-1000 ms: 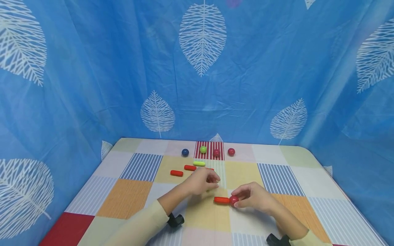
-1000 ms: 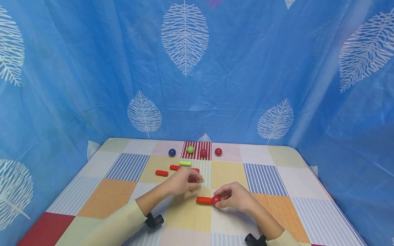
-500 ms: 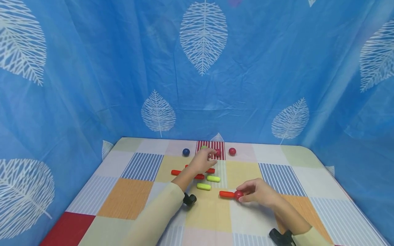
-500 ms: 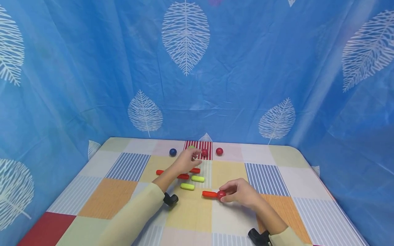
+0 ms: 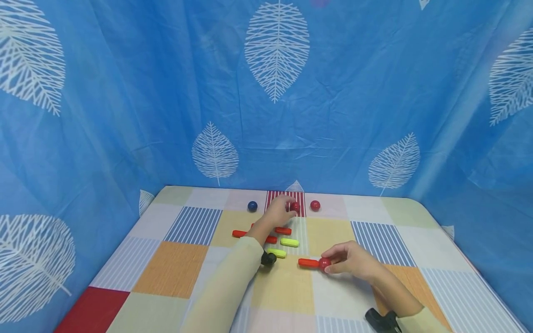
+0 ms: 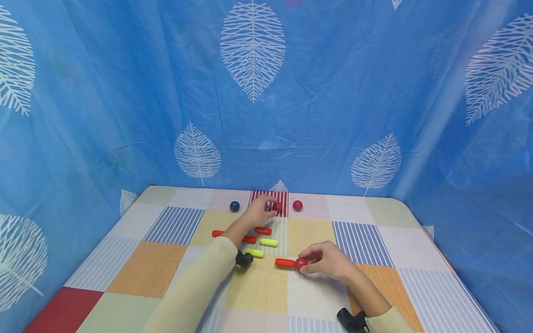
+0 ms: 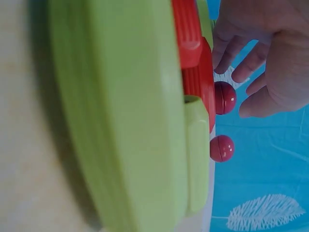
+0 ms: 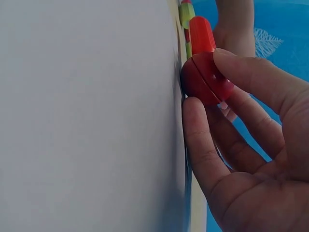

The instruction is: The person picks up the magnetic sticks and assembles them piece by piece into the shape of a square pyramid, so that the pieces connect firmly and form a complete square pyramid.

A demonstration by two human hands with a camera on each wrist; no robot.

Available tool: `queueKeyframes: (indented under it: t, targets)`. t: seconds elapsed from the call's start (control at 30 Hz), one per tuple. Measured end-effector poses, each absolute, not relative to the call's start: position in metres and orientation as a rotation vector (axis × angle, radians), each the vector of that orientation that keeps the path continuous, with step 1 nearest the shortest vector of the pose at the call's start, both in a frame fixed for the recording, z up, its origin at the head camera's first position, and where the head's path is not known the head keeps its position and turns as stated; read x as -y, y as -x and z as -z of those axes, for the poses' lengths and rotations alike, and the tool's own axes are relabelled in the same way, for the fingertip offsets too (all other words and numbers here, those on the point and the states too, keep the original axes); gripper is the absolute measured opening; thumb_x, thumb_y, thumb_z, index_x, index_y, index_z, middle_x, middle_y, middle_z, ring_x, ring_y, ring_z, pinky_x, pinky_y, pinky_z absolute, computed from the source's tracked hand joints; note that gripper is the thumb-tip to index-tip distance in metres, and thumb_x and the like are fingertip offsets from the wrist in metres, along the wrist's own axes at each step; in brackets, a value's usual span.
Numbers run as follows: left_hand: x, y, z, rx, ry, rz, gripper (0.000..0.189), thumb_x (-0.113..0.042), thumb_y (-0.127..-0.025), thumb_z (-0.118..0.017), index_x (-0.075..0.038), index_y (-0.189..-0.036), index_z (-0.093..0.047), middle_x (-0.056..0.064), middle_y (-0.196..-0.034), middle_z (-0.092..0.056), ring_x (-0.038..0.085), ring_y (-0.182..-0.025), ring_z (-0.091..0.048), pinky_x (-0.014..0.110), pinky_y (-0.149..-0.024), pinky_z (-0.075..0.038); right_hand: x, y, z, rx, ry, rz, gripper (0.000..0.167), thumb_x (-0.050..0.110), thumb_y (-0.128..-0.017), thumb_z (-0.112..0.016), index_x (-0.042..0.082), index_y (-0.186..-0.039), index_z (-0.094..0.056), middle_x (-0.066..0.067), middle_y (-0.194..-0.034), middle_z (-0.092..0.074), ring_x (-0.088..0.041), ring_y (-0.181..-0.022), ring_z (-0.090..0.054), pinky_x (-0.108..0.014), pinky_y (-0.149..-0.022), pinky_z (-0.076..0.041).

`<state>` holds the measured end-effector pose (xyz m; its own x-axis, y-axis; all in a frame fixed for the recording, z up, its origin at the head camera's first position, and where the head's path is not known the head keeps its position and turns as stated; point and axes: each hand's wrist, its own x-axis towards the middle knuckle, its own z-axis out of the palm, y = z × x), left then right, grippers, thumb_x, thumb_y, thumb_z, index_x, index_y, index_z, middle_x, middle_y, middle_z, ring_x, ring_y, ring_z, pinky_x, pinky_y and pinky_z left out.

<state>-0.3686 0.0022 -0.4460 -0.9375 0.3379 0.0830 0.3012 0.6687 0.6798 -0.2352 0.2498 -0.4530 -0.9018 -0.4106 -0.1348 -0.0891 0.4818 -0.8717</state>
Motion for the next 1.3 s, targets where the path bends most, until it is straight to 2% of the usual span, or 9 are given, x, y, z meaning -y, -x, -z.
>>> queueKeyframes:
  t: [0.2, 0.37, 0.7, 0.97, 1.07, 1.3]
  targets:
    - [-0.006, 0.374, 0.446, -2.804, -0.471, -1.125, 0.05, -0.017, -0.099, -0.068, -0.012, -0.147, -0.055, 0.01, -0.154, -0.05, 0.027, -0.144, -0.046, 0.044, -0.118, -0.042, -0.249, 0.238, 0.452, -2.427, 0.438, 1.346, 0.035, 0.014, -0.08, -0.087, 0.003, -0.112, -0.077, -0.011, -0.106, -0.077, -0.019, -0.092, -0.068, -0.021, -0.077, -0.057]
    - [-0.007, 0.378, 0.449, -2.791, -0.432, -1.135, 0.052, -0.018, -0.1, -0.067, -0.015, -0.149, -0.053, 0.009, -0.154, -0.049, 0.027, -0.146, -0.044, 0.045, -0.118, -0.042, -0.249, 0.239, 0.451, -2.423, 0.444, 1.346, 0.034, 0.013, -0.08, -0.087, 0.003, -0.111, -0.076, -0.011, -0.106, -0.077, -0.017, -0.091, -0.067, -0.021, -0.078, -0.057]
    - [-0.011, 0.38, 0.453, -2.818, -0.497, -1.071, 0.047, -0.014, -0.099, -0.068, -0.016, -0.145, -0.058, 0.01, -0.147, -0.057, 0.025, -0.138, -0.052, 0.042, -0.114, -0.046, -0.249, 0.239, 0.451, -2.428, 0.424, 1.334, 0.035, 0.015, -0.08, -0.088, 0.004, -0.111, -0.077, -0.011, -0.107, -0.076, -0.022, -0.093, -0.066, -0.021, -0.077, -0.057]
    - [-0.013, 0.377, 0.454, -2.803, -0.508, -1.026, 0.038, -0.016, -0.094, -0.075, -0.017, -0.13, -0.065, 0.003, -0.125, -0.067, 0.017, -0.111, -0.06, 0.036, -0.103, -0.054, -0.249, 0.238, 0.45, -2.428, 0.42, 1.33, 0.035, 0.016, -0.08, -0.087, 0.004, -0.111, -0.077, -0.01, -0.107, -0.076, -0.019, -0.092, -0.067, -0.022, -0.077, -0.057]
    - [-0.012, 0.376, 0.456, -2.8, -0.537, -1.023, 0.035, -0.017, -0.092, -0.077, -0.018, -0.126, -0.067, 0.001, -0.121, -0.068, 0.016, -0.109, -0.061, 0.035, -0.101, -0.054, -0.249, 0.238, 0.45, -2.424, 0.412, 1.332, 0.035, 0.015, -0.08, -0.087, 0.005, -0.111, -0.077, -0.01, -0.108, -0.076, -0.02, -0.093, -0.066, -0.022, -0.077, -0.057]
    - [-0.007, 0.366, 0.456, -2.746, -0.616, -1.088, 0.038, -0.018, -0.091, -0.079, -0.021, -0.127, -0.068, -0.002, -0.122, -0.069, 0.015, -0.109, -0.062, 0.034, -0.1, -0.055, -0.25, 0.238, 0.451, -2.417, 0.424, 1.335, 0.036, 0.015, -0.08, -0.087, 0.004, -0.113, -0.076, -0.011, -0.109, -0.076, -0.021, -0.094, -0.067, -0.021, -0.078, -0.057]
